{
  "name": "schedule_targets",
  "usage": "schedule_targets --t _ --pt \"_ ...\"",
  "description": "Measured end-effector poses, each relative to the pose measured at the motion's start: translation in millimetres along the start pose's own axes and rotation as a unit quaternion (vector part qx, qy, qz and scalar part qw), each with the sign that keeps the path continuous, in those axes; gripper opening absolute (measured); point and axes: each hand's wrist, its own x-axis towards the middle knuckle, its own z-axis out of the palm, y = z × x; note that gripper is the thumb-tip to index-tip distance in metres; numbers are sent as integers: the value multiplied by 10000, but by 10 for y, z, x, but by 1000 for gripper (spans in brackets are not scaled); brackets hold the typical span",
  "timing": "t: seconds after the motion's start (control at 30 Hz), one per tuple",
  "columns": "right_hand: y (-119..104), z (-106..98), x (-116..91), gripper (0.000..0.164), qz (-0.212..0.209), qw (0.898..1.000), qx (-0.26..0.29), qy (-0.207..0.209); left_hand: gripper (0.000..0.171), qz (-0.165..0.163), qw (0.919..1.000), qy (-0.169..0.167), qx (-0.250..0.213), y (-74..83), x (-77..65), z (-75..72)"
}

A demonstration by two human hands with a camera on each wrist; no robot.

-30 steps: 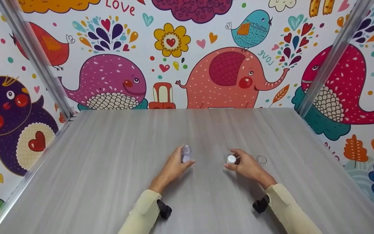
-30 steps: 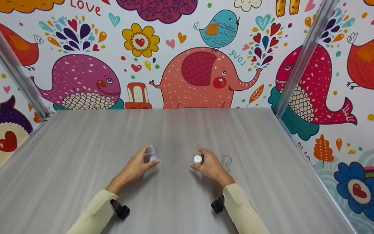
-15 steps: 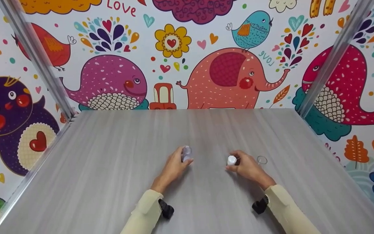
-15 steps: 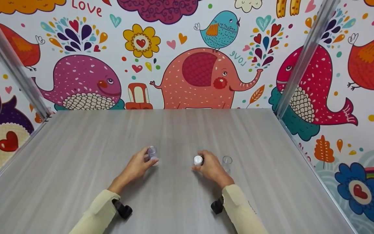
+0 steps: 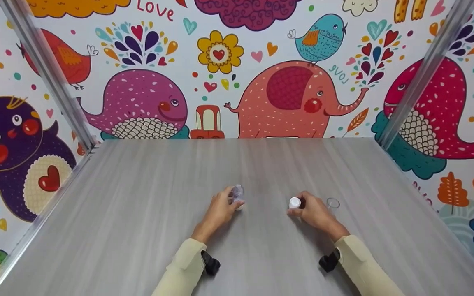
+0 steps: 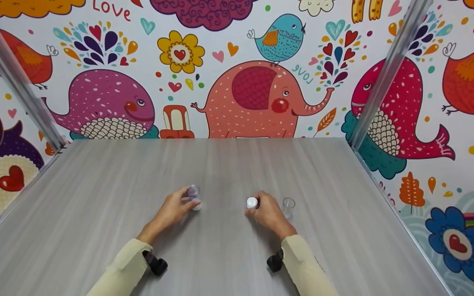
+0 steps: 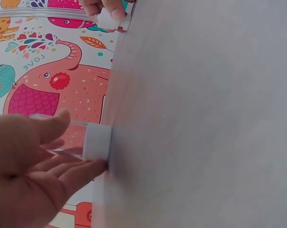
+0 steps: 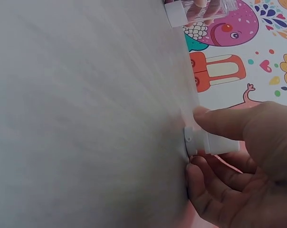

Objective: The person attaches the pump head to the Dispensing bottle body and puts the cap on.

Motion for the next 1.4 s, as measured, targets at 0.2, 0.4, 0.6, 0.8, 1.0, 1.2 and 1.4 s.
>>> schedule_targets --t 0.2,0.4,0.6,0.8,1.0,1.2,1.4 --pt "1 20 1 34 79 9999 107 71 39 -16 9998 -61 -195 -7 3 -17" --pt "-24 3 -1 32 153 9996 80 208 38 181 9990 -8 -416 23 24 -31" --pt "-23 19 4 31 143 9993 4 338 38 225 9986 62 -466 17 20 -26" --pt "-26 26 6 32 65 9991 19 428 41 79 9986 33 -523 17 14 -8" --pt "-32 32 17 33 25 9976 -44 688 45 -98 9985 -45 -546 33 24 -5" --pt "-58 27 25 34 -12 9973 -33 740 45 -160 9982 -57 -583 30 20 -10" --pt "-60 47 24 36 43 9961 191 863 45 -181 9977 -94 -641 16 -5 0"
